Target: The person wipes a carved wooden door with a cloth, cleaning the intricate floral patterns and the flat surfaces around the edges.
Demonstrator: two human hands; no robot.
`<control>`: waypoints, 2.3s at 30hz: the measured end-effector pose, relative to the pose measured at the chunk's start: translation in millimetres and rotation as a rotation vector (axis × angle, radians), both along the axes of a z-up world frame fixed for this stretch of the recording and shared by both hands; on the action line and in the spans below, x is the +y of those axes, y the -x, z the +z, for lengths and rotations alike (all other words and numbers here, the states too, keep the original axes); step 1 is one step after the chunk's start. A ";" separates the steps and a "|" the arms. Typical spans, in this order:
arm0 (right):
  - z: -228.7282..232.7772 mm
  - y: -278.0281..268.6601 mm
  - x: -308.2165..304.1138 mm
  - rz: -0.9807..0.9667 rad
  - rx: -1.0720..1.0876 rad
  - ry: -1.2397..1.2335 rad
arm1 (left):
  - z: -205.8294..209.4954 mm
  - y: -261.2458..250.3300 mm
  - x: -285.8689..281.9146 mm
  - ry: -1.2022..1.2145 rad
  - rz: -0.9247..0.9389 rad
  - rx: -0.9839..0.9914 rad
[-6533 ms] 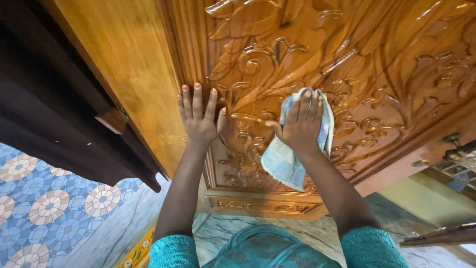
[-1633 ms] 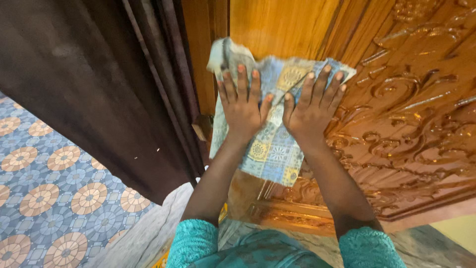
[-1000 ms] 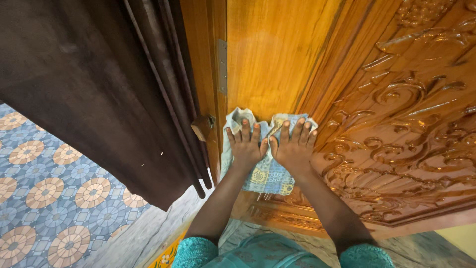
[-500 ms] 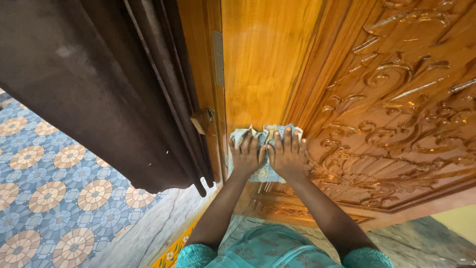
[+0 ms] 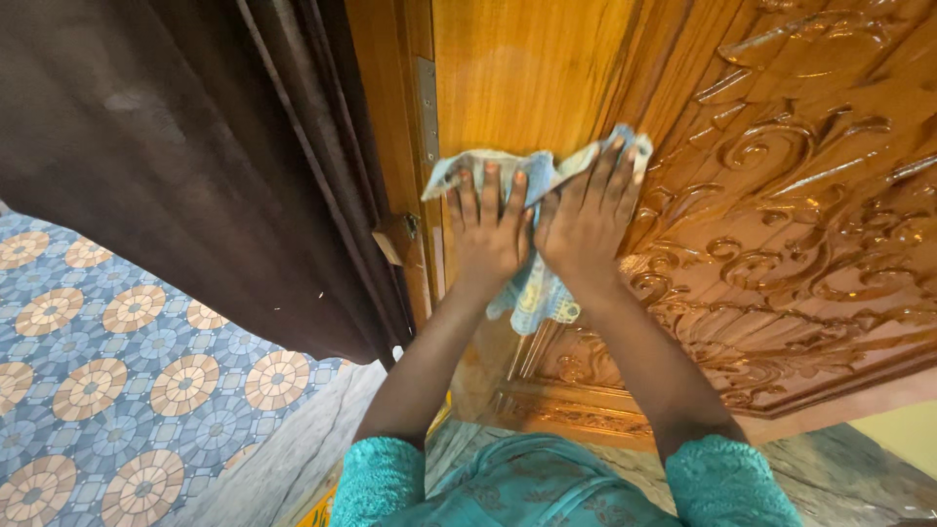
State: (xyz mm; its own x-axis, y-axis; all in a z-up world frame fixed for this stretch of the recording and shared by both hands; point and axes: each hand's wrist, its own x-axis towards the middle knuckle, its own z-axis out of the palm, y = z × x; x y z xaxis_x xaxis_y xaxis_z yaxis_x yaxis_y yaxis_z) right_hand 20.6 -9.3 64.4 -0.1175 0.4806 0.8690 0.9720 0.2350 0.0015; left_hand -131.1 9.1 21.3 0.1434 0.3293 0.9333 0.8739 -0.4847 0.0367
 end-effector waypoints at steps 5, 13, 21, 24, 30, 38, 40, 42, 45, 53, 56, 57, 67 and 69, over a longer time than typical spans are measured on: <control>47.6 -1.2 7.9 -0.061 -0.061 -0.075 | 50.4 1.8 10.9 -0.064 0.043 0.037; 38.7 -2.2 16.6 -0.153 -0.080 -0.161 | 51.8 6.6 18.2 -0.066 0.137 0.111; -30.3 0.2 18.5 -0.124 -0.082 -0.159 | -21.0 16.9 30.9 -0.084 0.103 0.091; -64.0 -0.8 22.2 -0.119 -0.100 -0.137 | -49.1 19.0 30.7 -0.078 0.108 0.090; -135.9 -3.0 32.0 -0.091 -0.086 -0.094 | -99.5 23.5 30.9 -0.072 0.111 0.118; -207.6 -3.4 36.3 -0.125 -0.077 -0.054 | -145.2 31.2 32.7 -0.043 0.053 0.171; -215.1 -4.0 37.5 -0.164 -0.109 -0.076 | -151.3 33.8 31.7 -0.030 0.036 0.184; -217.8 -3.8 35.9 -0.174 -0.124 -0.100 | -156.4 34.7 31.1 0.009 0.019 0.196; -215.3 -3.3 34.1 -0.157 -0.129 -0.128 | -163.1 33.9 32.4 0.012 0.019 0.198; -198.9 -13.2 28.0 -0.062 -0.172 -0.187 | -176.4 21.1 38.0 -0.055 0.045 0.153; -173.9 -28.9 16.0 -0.052 -0.219 -0.176 | -177.6 2.1 37.0 -0.025 0.053 0.096; -165.5 -36.2 14.2 -0.035 -0.232 -0.185 | -175.8 -5.0 37.7 -0.047 0.059 0.103; -128.0 -137.0 -2.7 -0.122 -0.258 -0.145 | -136.4 -93.0 26.2 -0.057 0.031 0.107; -122.8 -160.5 -3.8 -0.133 -0.258 -0.165 | -125.7 -111.7 22.3 -0.088 0.044 0.112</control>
